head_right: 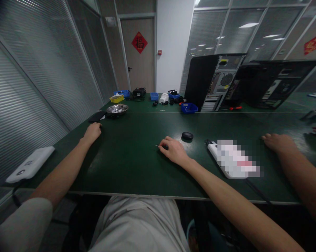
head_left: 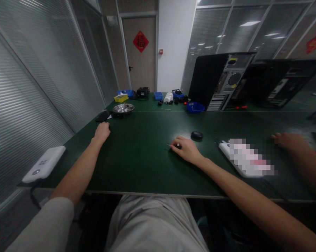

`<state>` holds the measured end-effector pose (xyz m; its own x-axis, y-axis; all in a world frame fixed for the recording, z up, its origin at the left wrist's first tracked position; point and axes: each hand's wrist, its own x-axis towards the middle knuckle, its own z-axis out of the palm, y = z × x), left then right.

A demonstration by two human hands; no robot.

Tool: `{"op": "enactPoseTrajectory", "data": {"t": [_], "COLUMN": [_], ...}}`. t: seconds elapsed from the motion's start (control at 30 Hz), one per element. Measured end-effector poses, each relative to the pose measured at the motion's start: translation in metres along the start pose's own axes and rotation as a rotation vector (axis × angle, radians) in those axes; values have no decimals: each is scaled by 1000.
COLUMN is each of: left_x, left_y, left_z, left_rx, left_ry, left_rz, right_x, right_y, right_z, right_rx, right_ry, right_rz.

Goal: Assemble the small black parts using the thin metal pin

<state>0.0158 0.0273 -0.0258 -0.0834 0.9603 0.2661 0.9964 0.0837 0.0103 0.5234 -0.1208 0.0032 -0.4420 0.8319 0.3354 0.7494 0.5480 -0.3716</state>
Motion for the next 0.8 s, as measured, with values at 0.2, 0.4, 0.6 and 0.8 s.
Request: {"op": "enactPoseTrajectory", "data": {"t": [0.2, 0.4, 0.6, 0.8], "left_x": [6, -2, -5, -1], "left_y": [-11, -12, -13, -17], "left_z": [2, 3, 6, 7], "left_rx": [-72, -201, -263, -281], "left_ry": [-10, 126, 204, 148], "left_rz": [-43, -101, -131, -151], "right_x": [0, 0, 1, 1], "right_y": [3, 3, 3, 2], "right_z": [2, 3, 3, 1], "right_rx": [-3, 5, -3, -6], "right_ry": [-5, -11, -15, -25], "right_rz": [-9, -20, -19, -21]}}
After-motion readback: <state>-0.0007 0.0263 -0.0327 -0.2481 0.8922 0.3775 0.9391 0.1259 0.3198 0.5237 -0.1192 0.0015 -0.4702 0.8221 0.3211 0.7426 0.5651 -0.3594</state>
